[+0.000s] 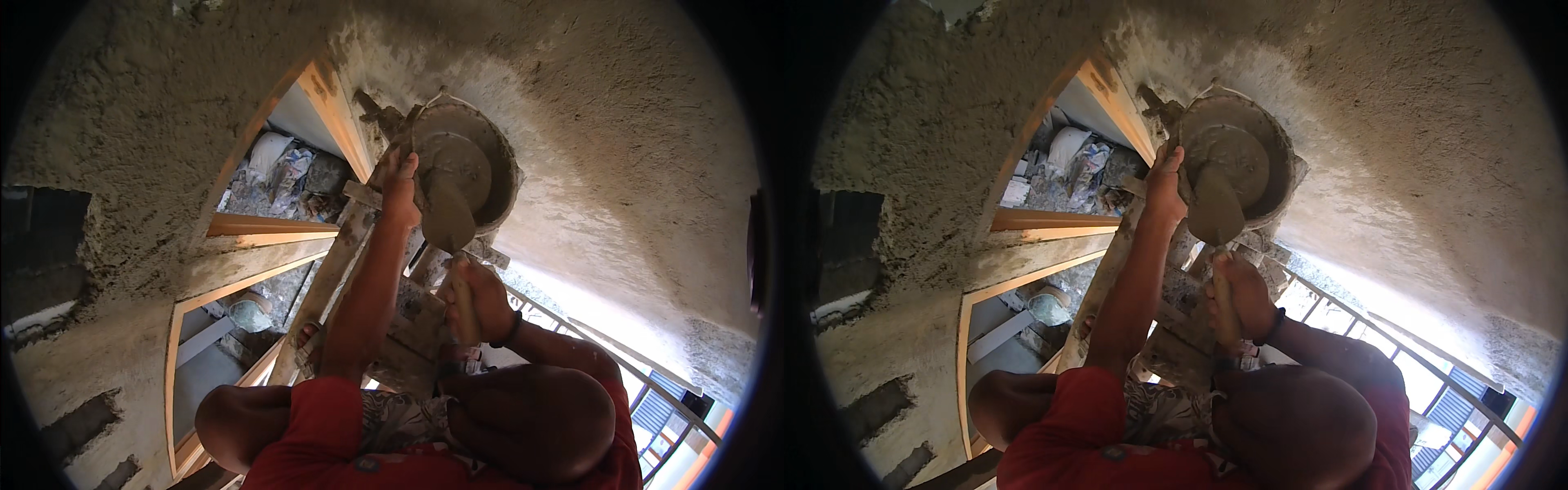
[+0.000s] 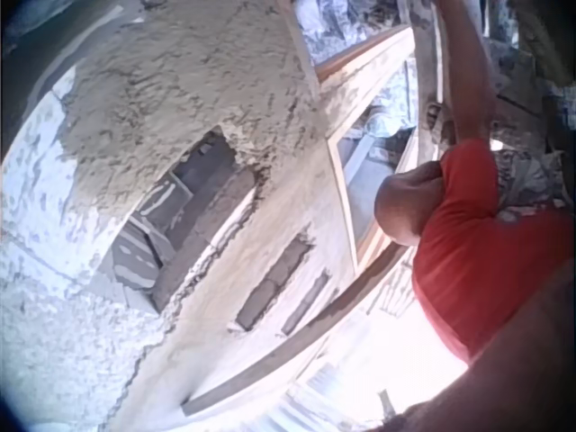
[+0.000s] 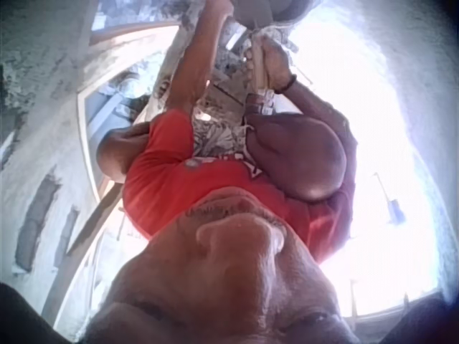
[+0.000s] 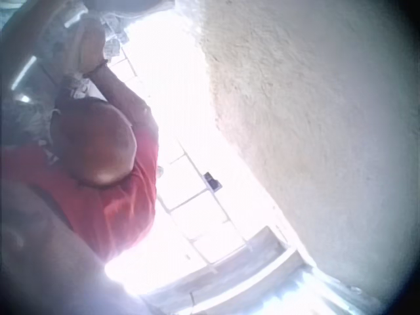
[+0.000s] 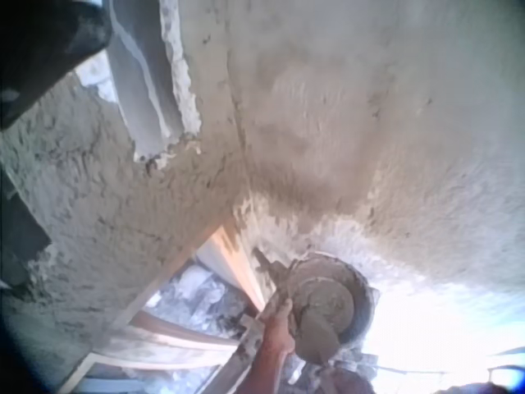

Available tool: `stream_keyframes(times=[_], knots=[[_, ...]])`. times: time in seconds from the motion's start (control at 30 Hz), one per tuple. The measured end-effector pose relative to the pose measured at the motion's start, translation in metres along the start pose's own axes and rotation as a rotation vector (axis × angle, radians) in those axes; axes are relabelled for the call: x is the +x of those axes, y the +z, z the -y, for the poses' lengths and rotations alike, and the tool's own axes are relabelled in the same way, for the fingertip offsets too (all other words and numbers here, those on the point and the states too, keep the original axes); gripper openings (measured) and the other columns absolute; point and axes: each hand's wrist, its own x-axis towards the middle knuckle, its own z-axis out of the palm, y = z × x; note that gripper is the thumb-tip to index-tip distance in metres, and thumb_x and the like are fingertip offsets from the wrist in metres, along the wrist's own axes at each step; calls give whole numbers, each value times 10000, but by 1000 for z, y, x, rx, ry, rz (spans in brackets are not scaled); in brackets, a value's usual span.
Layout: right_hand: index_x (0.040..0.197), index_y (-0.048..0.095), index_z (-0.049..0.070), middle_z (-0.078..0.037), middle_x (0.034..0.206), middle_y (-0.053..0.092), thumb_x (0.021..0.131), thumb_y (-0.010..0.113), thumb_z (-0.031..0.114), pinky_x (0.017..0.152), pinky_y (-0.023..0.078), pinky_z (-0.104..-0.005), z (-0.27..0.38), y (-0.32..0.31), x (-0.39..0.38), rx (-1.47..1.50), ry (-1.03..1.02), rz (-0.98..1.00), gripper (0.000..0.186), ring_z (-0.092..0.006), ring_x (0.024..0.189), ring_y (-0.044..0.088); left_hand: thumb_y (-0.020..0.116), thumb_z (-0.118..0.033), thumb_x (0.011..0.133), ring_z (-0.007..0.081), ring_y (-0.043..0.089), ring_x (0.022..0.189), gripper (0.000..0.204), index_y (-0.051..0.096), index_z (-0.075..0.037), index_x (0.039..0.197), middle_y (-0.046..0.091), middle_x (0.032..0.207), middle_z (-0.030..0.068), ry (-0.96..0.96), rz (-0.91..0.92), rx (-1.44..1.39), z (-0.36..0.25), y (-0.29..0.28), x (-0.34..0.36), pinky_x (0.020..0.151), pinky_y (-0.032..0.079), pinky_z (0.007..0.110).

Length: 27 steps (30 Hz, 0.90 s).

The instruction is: The person uses a trowel to apply wet cement mixture from a bucket onto a wall surface and smooths it using a wooden board while standing on a bamboo scaffold.

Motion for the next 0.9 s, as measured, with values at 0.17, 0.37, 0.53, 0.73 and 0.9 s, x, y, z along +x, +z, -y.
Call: stream_keyframes(times=[0.17, 0.37, 0.53, 0.73, 0.9], knots=[[1078, 455, 106, -44, 700, 496, 900, 477, 400, 438, 461, -324, 49, 10, 26, 151, 116, 81, 344, -160, 492, 494, 371, -393, 978, 270, 455, 1210, 513, 385, -33, 1343, 457, 1340, 132, -245, 200, -315, -2, -22, 7, 1034, 348, 408], [1114, 470, 59, -135, 738, 591, 880, 539, 274, 544, 501, -390, 79, -1, 22, -911, -760, -251, 326, -240, 585, 608, 339, -476, 968, 272, 414, 1255, 607, 344, -19, 1368, 406, 1384, 157, -132, 209, -181, 7, -43, 17, 1051, 325, 421], [1142, 455, 31, -283, 783, 589, 856, 545, 221, 683, 476, -509, 77, -55, 32, -1523, -629, -291, 356, -456, 763, 593, 443, -410, 953, 250, 431, 1227, 536, 362, -61, 1353, 441, 1341, 105, -79, 166, 9, 1, -33, 19, 1022, 357, 403], [1090, 479, 98, -47, 641, 526, 933, 458, 272, 360, 442, -266, 89, -70, -26, -469, -360, -386, 235, -133, 438, 508, 531, -339, 924, 218, 450, 1189, 488, 386, -107, 1328, 470, 1283, 70, 3, 59, 124, -13, -53, 32, 988, 381, 385], [1134, 435, 101, -49, 694, 522, 911, 470, 343, 385, 455, -284, 82, -105, -16, 113, -199, -142, 332, -142, 480, 499, 548, -321, 906, 211, 450, 1182, 484, 416, -85, 1307, 490, 1263, 68, -5, 1, 277, -14, -60, 47, 968, 389, 377]])
